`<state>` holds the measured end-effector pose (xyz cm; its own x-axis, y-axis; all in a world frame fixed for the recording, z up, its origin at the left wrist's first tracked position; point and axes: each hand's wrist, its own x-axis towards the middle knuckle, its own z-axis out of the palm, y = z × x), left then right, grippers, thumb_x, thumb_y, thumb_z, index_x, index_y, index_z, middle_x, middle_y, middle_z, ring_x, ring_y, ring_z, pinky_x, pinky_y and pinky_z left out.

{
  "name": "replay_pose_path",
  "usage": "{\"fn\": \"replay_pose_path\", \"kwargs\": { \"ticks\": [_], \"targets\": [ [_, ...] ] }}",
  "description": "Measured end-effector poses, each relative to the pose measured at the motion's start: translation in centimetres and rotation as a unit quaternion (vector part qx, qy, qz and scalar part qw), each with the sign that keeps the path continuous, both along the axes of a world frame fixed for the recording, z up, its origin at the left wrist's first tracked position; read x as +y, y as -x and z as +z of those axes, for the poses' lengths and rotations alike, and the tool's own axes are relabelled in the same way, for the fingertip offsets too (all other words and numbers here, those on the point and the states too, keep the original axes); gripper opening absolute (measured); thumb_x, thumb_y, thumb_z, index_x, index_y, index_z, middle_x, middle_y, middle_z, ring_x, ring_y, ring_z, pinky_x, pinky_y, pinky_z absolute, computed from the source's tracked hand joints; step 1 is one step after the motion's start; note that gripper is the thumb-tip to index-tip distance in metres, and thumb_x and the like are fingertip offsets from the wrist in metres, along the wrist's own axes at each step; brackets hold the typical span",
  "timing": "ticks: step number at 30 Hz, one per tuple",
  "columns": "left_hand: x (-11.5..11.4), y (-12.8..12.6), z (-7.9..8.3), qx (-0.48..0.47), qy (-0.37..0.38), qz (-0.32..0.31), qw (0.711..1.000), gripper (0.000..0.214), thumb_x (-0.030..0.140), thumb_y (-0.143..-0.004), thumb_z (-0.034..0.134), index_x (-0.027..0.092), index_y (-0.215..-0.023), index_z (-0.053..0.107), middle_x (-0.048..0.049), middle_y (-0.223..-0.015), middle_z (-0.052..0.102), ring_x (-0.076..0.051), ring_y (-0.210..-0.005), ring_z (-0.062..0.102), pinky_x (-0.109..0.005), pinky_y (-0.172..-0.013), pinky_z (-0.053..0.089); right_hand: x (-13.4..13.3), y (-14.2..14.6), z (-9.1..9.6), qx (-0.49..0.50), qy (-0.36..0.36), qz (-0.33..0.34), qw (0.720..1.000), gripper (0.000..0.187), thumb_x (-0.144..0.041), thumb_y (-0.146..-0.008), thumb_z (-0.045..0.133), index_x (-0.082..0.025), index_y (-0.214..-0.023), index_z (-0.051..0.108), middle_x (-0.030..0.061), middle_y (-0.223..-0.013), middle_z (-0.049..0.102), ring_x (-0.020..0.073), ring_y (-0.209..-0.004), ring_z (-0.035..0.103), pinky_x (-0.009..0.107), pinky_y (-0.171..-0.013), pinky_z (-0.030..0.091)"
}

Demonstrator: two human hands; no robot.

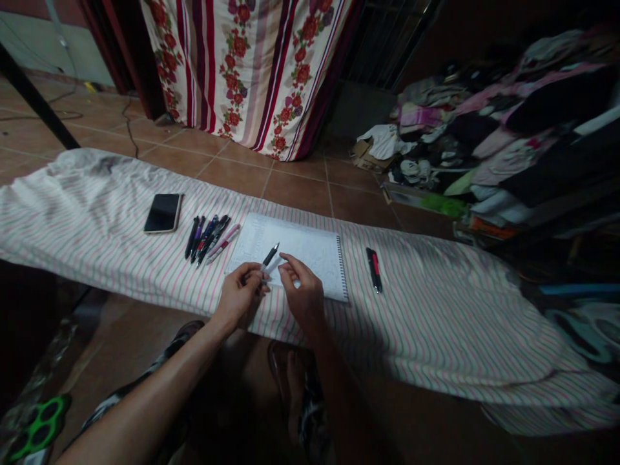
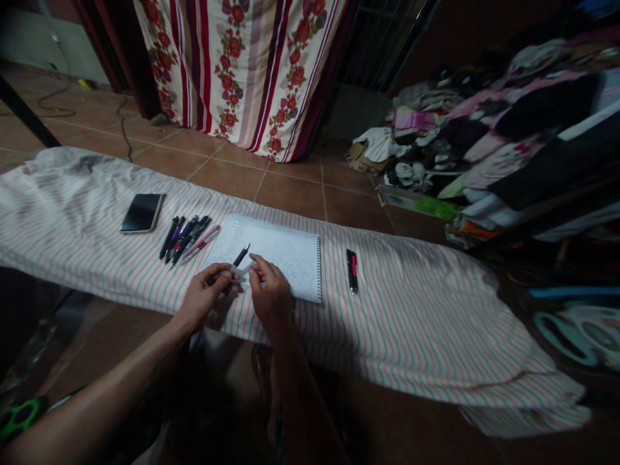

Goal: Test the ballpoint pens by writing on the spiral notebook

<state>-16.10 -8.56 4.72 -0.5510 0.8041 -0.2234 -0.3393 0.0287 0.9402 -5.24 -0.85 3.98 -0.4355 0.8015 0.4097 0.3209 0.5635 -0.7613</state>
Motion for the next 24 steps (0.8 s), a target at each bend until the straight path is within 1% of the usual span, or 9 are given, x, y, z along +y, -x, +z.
{"fn": "replay_pose_path", "kwargs": {
  "ticks": [3, 5, 8, 11, 13, 16, 18, 21, 24],
  "targets": [
    [0.1, 0.2, 0.3, -0.119, -0.012, 0.019, 0.993, 0.023, 0.021, -0.064, 0.068, 0.013, -0.083, 0.056, -0.0041, -0.071, 0.068, -0.011, -0.057, 0.062, -0.023, -0.059, 0.049, -0.9, 0.3, 0.2, -0.046, -0.064, 0.012, 0.997, 0.029, -0.022, -0.082, 0.047, -0.020, -0.108, 0.061, 0.0031, -0.081, 0.066, 0.0152, -0.072, 0.058, 0.028, -0.073, 0.047],
    [0.1, 0.6, 0.3, -0.157, -0.024, 0.032, 0.987, 0.020, 0.015, -0.068, 0.066, 0.012, -0.085, 0.056, -0.0056, -0.073, 0.069, -0.012, -0.058, 0.063, -0.022, -0.058, 0.049, -1.3, 0.5, 0.3, -0.059, -0.073, 0.028, 0.995, 0.029, -0.023, -0.082, 0.047, -0.020, -0.107, 0.060, 0.0039, -0.082, 0.065, 0.0161, -0.075, 0.059, 0.028, -0.075, 0.046],
    [-0.1, 1.3, 0.4, -0.195, -0.056, 0.031, 0.979, 0.015, 0.009, -0.073, 0.060, 0.012, -0.087, 0.055, -0.0073, -0.077, 0.070, -0.012, -0.059, 0.065, -0.023, -0.059, 0.051, -1.8, 0.6, 0.4, -0.057, -0.061, 0.046, 0.995, 0.026, -0.022, -0.082, 0.046, -0.020, -0.104, 0.060, 0.0063, -0.087, 0.064, 0.0173, -0.080, 0.059, 0.028, -0.076, 0.046],
    [-0.2, 1.9, 0.6, -0.232, -0.074, 0.033, 0.969, 0.009, 0.004, -0.076, 0.057, 0.010, -0.083, 0.056, -0.0094, -0.078, 0.069, -0.014, -0.066, 0.066, -0.025, -0.068, 0.053, -2.2, 0.5, 0.5, -0.039, -0.018, 0.062, 0.997, 0.025, -0.021, -0.082, 0.046, -0.019, -0.103, 0.059, 0.0060, -0.088, 0.062, 0.0161, -0.077, 0.059, 0.028, -0.073, 0.048],
    [-0.3, 2.1, 0.9, -0.252, -0.075, 0.039, 0.964, 0.006, 0.004, -0.078, 0.055, 0.009, -0.078, 0.057, -0.0100, -0.078, 0.069, -0.014, -0.069, 0.066, -0.025, -0.072, 0.053, -2.5, 0.3, 0.4, -0.020, 0.036, 0.102, 0.994, 0.028, -0.024, -0.081, 0.049, -0.020, -0.108, 0.056, 0.0040, -0.084, 0.062, 0.0145, -0.072, 0.060, 0.027, -0.069, 0.050],
    [-0.2, 2.3, 0.9, -0.281, -0.083, 0.033, 0.956, 0.008, 0.005, -0.080, 0.052, 0.009, -0.075, 0.057, -0.0100, -0.079, 0.068, -0.014, -0.072, 0.066, -0.025, -0.075, 0.053, -2.9, 0.2, 0.1, 0.010, 0.117, 0.167, 0.979, 0.042, -0.027, -0.078, 0.057, -0.021, -0.119, 0.051, 0.0026, -0.085, 0.064, 0.0144, -0.073, 0.063, 0.027, -0.067, 0.053],
    [-0.1, 2.3, 0.7, -0.293, -0.097, 0.015, 0.951, 0.008, 0.006, -0.081, 0.052, 0.009, -0.077, 0.057, -0.0106, -0.081, 0.068, -0.015, -0.076, 0.066, -0.028, -0.077, 0.053, -3.2, 0.2, -0.2, 0.019, 0.143, 0.191, 0.971, 0.046, -0.028, -0.076, 0.059, -0.023, -0.121, 0.050, 0.0033, -0.092, 0.066, 0.0162, -0.082, 0.064, 0.029, -0.072, 0.053],
    [0.1, 2.3, 0.2, -0.313, -0.114, -0.001, 0.943, 0.007, 0.006, -0.081, 0.052, 0.009, -0.084, 0.058, -0.0117, -0.086, 0.068, -0.017, -0.082, 0.066, -0.031, -0.080, 0.052, -3.5, 0.3, -0.5, 0.037, 0.171, 0.210, 0.962, 0.042, -0.028, -0.078, 0.058, -0.026, -0.120, 0.053, 0.0029, -0.103, 0.066, 0.0177, -0.093, 0.064, 0.033, -0.082, 0.052],
    [0.2, 2.3, -0.1, -0.340, -0.115, -0.001, 0.933, 0.011, 0.006, -0.082, 0.050, 0.007, -0.089, 0.058, -0.0113, -0.086, 0.067, -0.016, -0.084, 0.066, -0.029, -0.084, 0.051, -3.5, 0.3, -0.6, 0.055, 0.215, 0.215, 0.951, 0.039, -0.029, -0.078, 0.059, -0.026, -0.117, 0.056, 0.0023, -0.104, 0.067, 0.0185, -0.095, 0.064, 0.034, -0.086, 0.050]
  ]
}}
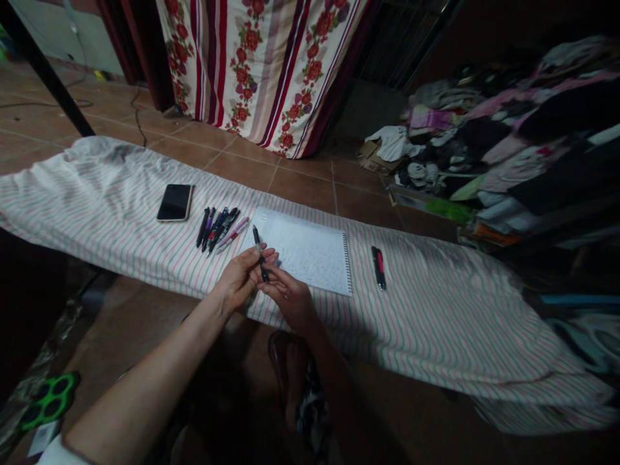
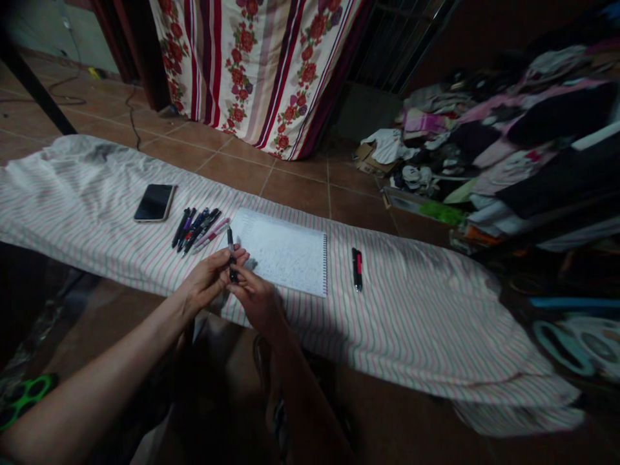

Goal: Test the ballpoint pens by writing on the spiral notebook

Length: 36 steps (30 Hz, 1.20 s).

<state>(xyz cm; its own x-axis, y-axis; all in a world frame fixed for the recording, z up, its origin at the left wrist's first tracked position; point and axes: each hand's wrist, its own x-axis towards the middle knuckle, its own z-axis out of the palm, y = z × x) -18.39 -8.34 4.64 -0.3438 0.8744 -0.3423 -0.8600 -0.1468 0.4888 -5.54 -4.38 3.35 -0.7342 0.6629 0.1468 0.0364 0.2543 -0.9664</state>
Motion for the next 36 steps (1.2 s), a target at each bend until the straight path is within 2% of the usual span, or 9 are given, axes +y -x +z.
{"fn": "replay_pose_path", "kwargs": {
  "ticks": [5, 12, 20, 24, 36],
  "targets": [
    [0.2, -0.2, -0.1, -0.032, -0.007, -0.012, 0.999, 0.014, 0.005, -0.084, 0.046, 0.007, -0.086, 0.059, -0.0108, -0.087, 0.066, -0.015, -0.085, 0.065, -0.027, -0.084, 0.051, 0.2, -0.4, -0.2, 0.001, 0.043, -0.002, 0.999, 0.037, -0.031, -0.079, 0.057, -0.026, -0.116, 0.058, 0.0020, -0.097, 0.069, 0.0190, -0.090, 0.065, 0.036, -0.085, 0.051],
    [0.3, -0.7, 0.3, -0.030, -0.004, -0.009, 1.000, 0.009, 0.004, -0.081, 0.052, 0.008, -0.082, 0.061, -0.0085, -0.083, 0.065, -0.014, -0.083, 0.065, -0.025, -0.085, 0.051, 0.1, -0.5, -0.4, 0.011, 0.012, -0.016, 1.000, 0.036, -0.030, -0.080, 0.056, -0.027, -0.115, 0.059, 0.0026, -0.100, 0.068, 0.0195, -0.091, 0.065, 0.038, -0.087, 0.050],
    [0.1, -1.0, 0.5, -0.019, -0.035, -0.019, 0.999, 0.015, 0.004, -0.083, 0.047, 0.010, -0.084, 0.061, -0.0048, -0.077, 0.063, -0.010, -0.073, 0.063, -0.018, -0.070, 0.052, -0.2, -0.4, -0.5, 0.018, 0.005, -0.045, 0.999, 0.033, -0.026, -0.079, 0.055, -0.026, -0.112, 0.061, 0.0024, -0.100, 0.068, 0.0187, -0.089, 0.066, 0.034, -0.084, 0.051],
    [-0.1, -1.2, 0.6, 0.004, -0.041, -0.018, 0.999, 0.013, 0.005, -0.081, 0.052, 0.012, -0.086, 0.061, -0.0026, -0.077, 0.062, -0.009, -0.072, 0.062, -0.017, -0.068, 0.051, -0.4, -0.2, -0.7, 0.008, 0.013, -0.071, 0.997, 0.032, -0.026, -0.078, 0.055, -0.027, -0.109, 0.062, 0.0009, -0.099, 0.069, 0.0181, -0.086, 0.067, 0.033, -0.082, 0.052],
    [0.1, -1.1, 0.5, 0.003, -0.025, -0.012, 1.000, 0.010, 0.006, -0.079, 0.056, 0.012, -0.087, 0.060, -0.0036, -0.079, 0.063, -0.011, -0.078, 0.063, -0.020, -0.077, 0.050, -0.1, -0.3, -1.0, 0.019, 0.016, -0.052, 0.998, 0.034, -0.026, -0.078, 0.056, -0.026, -0.112, 0.060, 0.0028, -0.104, 0.067, 0.0186, -0.092, 0.065, 0.034, -0.085, 0.050]
  ]
}}
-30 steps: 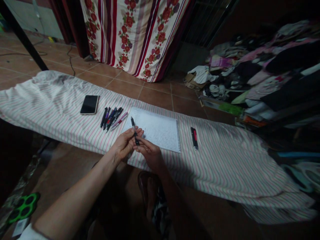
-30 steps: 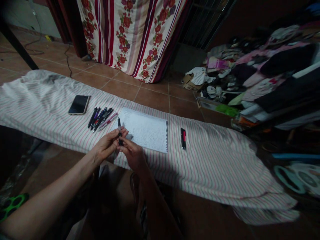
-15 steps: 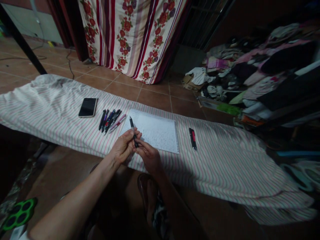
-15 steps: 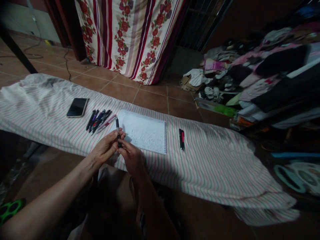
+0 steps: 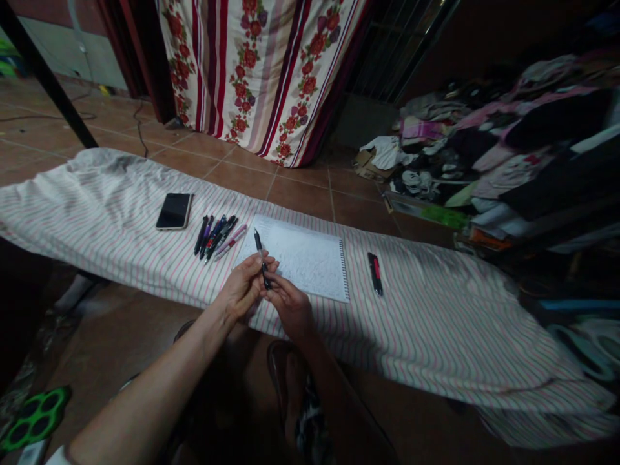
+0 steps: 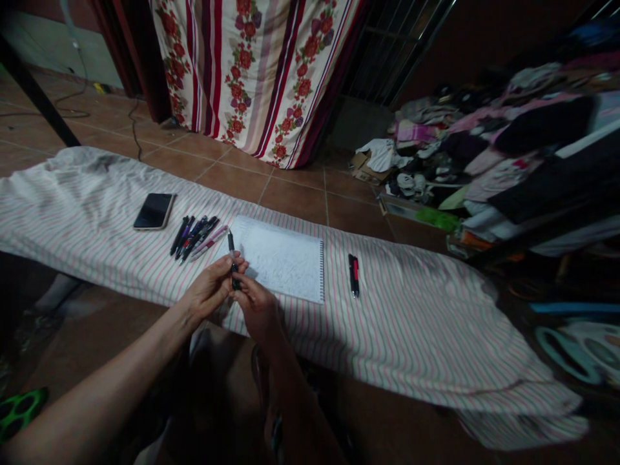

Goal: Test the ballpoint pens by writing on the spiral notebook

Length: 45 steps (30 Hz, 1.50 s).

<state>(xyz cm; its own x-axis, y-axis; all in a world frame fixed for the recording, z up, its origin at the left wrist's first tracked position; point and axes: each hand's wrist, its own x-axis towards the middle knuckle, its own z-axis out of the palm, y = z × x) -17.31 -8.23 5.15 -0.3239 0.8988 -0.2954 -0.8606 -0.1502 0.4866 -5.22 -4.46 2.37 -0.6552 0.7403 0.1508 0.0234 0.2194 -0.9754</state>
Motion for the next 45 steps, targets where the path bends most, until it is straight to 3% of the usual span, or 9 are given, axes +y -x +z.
{"fn": "replay_pose_path", "kwargs": {
  "ticks": [10, 19, 27, 31, 34, 37, 45],
  "targets": [
    [0.0, 0.1, -0.3, -0.010, -0.009, -0.006, 1.000, 0.013, 0.005, -0.080, 0.053, 0.011, -0.088, 0.061, -0.0047, -0.079, 0.065, -0.011, -0.076, 0.064, -0.020, -0.073, 0.052, 0.1, -0.2, 0.3, 0.014, 0.015, 0.039, 0.999, 0.035, -0.026, -0.078, 0.059, -0.024, -0.113, 0.058, 0.0047, -0.104, 0.066, 0.0188, -0.093, 0.064, 0.035, -0.086, 0.050],
    [-0.2, -0.4, -0.2, -0.033, 0.009, 0.008, 0.999, 0.013, 0.006, -0.079, 0.057, 0.010, -0.090, 0.061, -0.0032, -0.075, 0.063, -0.009, -0.068, 0.062, -0.020, -0.072, 0.053, -0.4, 0.2, -0.6, -0.033, -0.062, -0.038, 0.997, 0.034, -0.023, -0.076, 0.057, -0.031, -0.109, 0.062, -0.0002, -0.100, 0.068, 0.0193, -0.090, 0.065, 0.035, -0.083, 0.053],
    [-0.6, 0.5, 0.2, -0.038, 0.017, 0.016, 0.999, 0.016, 0.003, -0.083, 0.045, 0.010, -0.085, 0.060, -0.0055, -0.077, 0.066, -0.012, -0.073, 0.065, -0.020, -0.068, 0.054, -0.3, 0.6, -0.2, 0.028, -0.073, 0.049, 0.996, 0.038, -0.023, -0.080, 0.054, -0.027, -0.118, 0.055, 0.0036, -0.110, 0.063, 0.0181, -0.096, 0.063, 0.033, -0.084, 0.053],
    [-0.8, 0.8, 0.1, -0.066, 0.029, 0.000, 0.997, 0.014, 0.007, -0.083, 0.047, 0.012, -0.086, 0.060, -0.0045, -0.082, 0.066, -0.013, -0.075, 0.065, -0.023, -0.063, 0.055, -0.7, 0.6, 0.5, 0.015, -0.112, 0.063, 0.992, 0.047, -0.022, -0.076, 0.058, -0.026, -0.123, 0.050, 0.0058, -0.111, 0.062, 0.0170, -0.085, 0.065, 0.031, -0.076, 0.055],
    [-0.8, 0.3, 0.1, -0.065, 0.020, -0.006, 0.998, 0.013, 0.011, -0.084, 0.048, 0.014, -0.089, 0.059, -0.0044, -0.089, 0.066, -0.016, -0.084, 0.064, -0.031, -0.070, 0.055, -0.9, 0.8, 0.8, -0.004, -0.108, -0.002, 0.994, 0.046, -0.024, -0.072, 0.064, -0.024, -0.117, 0.054, 0.0057, -0.104, 0.065, 0.0180, -0.082, 0.065, 0.032, -0.072, 0.054],
    [-0.7, -0.3, 0.0, -0.062, 0.001, -0.016, 0.998, 0.011, 0.014, -0.083, 0.051, 0.014, -0.090, 0.059, -0.0062, -0.096, 0.065, -0.018, -0.091, 0.063, -0.036, -0.082, 0.051, -0.9, 1.2, 1.3, 0.011, -0.059, -0.097, 0.993, 0.038, -0.028, -0.070, 0.065, -0.023, -0.106, 0.057, 0.0038, -0.095, 0.068, 0.0194, -0.085, 0.065, 0.032, -0.073, 0.054],
    [0.3, -1.8, -0.4, -0.046, -0.047, -0.035, 0.997, 0.009, 0.006, -0.076, 0.057, 0.013, -0.080, 0.062, -0.0011, -0.081, 0.063, -0.008, -0.075, 0.061, -0.017, -0.075, 0.048, -0.4, 2.3, 1.7, 0.093, 0.048, -0.203, 0.974, 0.036, -0.034, -0.070, 0.064, -0.020, -0.103, 0.060, 0.0043, -0.106, 0.066, 0.0198, -0.099, 0.062, 0.034, -0.088, 0.049]
  ]
}}
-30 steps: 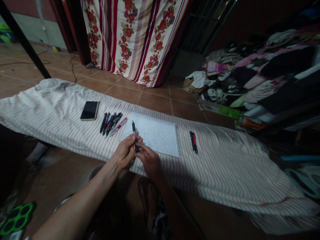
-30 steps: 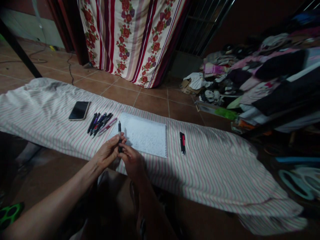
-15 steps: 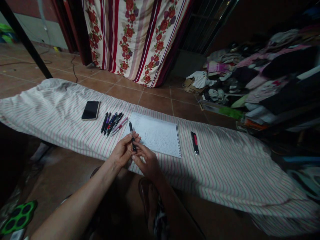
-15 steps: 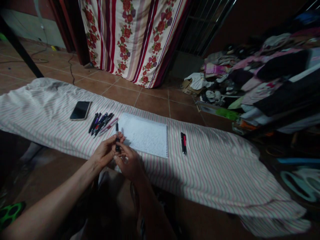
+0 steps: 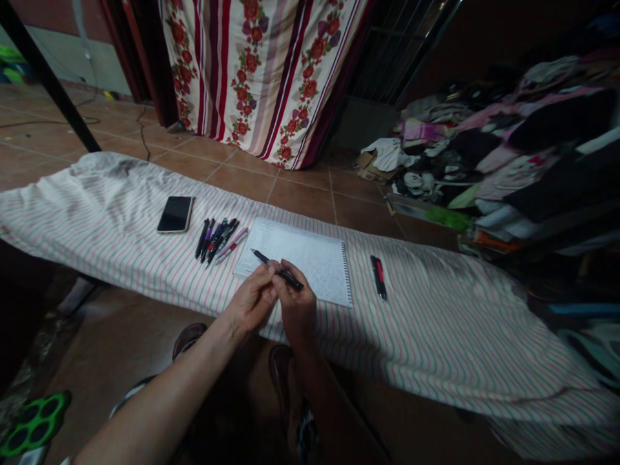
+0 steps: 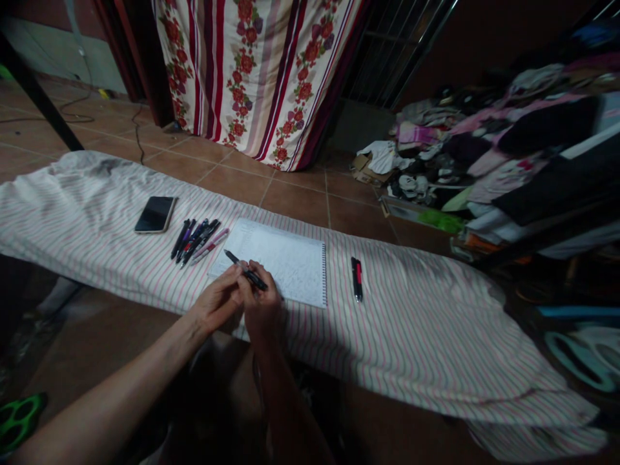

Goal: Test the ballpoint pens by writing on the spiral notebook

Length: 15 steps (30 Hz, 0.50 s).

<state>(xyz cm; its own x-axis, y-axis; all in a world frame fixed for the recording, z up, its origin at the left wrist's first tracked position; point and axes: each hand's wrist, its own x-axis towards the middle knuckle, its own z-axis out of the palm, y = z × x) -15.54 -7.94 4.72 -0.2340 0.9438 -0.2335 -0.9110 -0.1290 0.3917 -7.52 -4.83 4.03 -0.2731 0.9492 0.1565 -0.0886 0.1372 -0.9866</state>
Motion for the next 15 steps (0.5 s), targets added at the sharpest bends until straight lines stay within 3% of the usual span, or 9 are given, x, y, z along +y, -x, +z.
{"fn": "replay_pose_path", "kwargs": {
  "ticks": [5, 10, 12, 13, 15],
  "targets": [
    [0.7, -0.7, 0.4, 0.053, -0.020, -0.007, 0.998, 0.012, 0.011, -0.071, 0.064, 0.011, -0.083, 0.065, -0.0018, -0.079, 0.063, -0.008, -0.073, 0.059, -0.017, -0.074, 0.047, 0.6, 0.0, 0.2, 0.029, 0.033, -0.035, 0.998, 0.030, -0.036, -0.073, 0.063, -0.019, -0.098, 0.065, 0.0042, -0.102, 0.068, 0.0191, -0.097, 0.062, 0.034, -0.089, 0.048],
    [1.7, -1.3, -0.1, 0.210, 0.008, 0.032, 0.977, 0.017, 0.025, -0.074, 0.062, 0.012, -0.084, 0.066, -0.0061, -0.084, 0.065, -0.014, -0.080, 0.060, -0.026, -0.079, 0.047, 1.9, -0.8, 0.9, 0.101, 0.078, -0.064, 0.990, 0.033, -0.044, -0.080, 0.052, -0.019, -0.099, 0.062, 0.0046, -0.089, 0.069, 0.0171, -0.079, 0.065, 0.032, -0.072, 0.051],
    [2.1, -1.6, -0.9, 0.352, 0.078, 0.065, 0.930, 0.016, 0.025, -0.076, 0.056, 0.014, -0.083, 0.065, -0.0077, -0.087, 0.066, -0.018, -0.081, 0.060, -0.033, -0.077, 0.048, 2.5, -1.1, 1.1, 0.162, 0.111, -0.077, 0.978, 0.036, -0.045, -0.079, 0.052, -0.017, -0.100, 0.059, 0.0052, -0.087, 0.068, 0.0155, -0.075, 0.064, 0.030, -0.068, 0.050],
    [2.2, -1.8, -1.3, 0.446, 0.122, 0.098, 0.881, 0.016, 0.023, -0.077, 0.053, 0.015, -0.081, 0.065, -0.0077, -0.086, 0.066, -0.019, -0.081, 0.059, -0.035, -0.078, 0.048, 2.8, -1.3, 1.1, 0.183, 0.119, -0.086, 0.972, 0.035, -0.044, -0.078, 0.054, -0.017, -0.099, 0.058, 0.0051, -0.087, 0.067, 0.0143, -0.075, 0.064, 0.028, -0.068, 0.050],
    [2.3, -2.0, -2.0, 0.634, 0.134, 0.137, 0.749, 0.019, 0.018, -0.078, 0.049, 0.016, -0.085, 0.066, -0.0079, -0.093, 0.065, -0.021, -0.093, 0.055, -0.041, -0.089, 0.043, 3.2, -1.6, 1.0, 0.195, 0.114, -0.114, 0.967, 0.032, -0.041, -0.074, 0.060, -0.016, -0.094, 0.057, 0.0028, -0.083, 0.065, 0.0113, -0.072, 0.061, 0.025, -0.066, 0.048]
  ]
}}
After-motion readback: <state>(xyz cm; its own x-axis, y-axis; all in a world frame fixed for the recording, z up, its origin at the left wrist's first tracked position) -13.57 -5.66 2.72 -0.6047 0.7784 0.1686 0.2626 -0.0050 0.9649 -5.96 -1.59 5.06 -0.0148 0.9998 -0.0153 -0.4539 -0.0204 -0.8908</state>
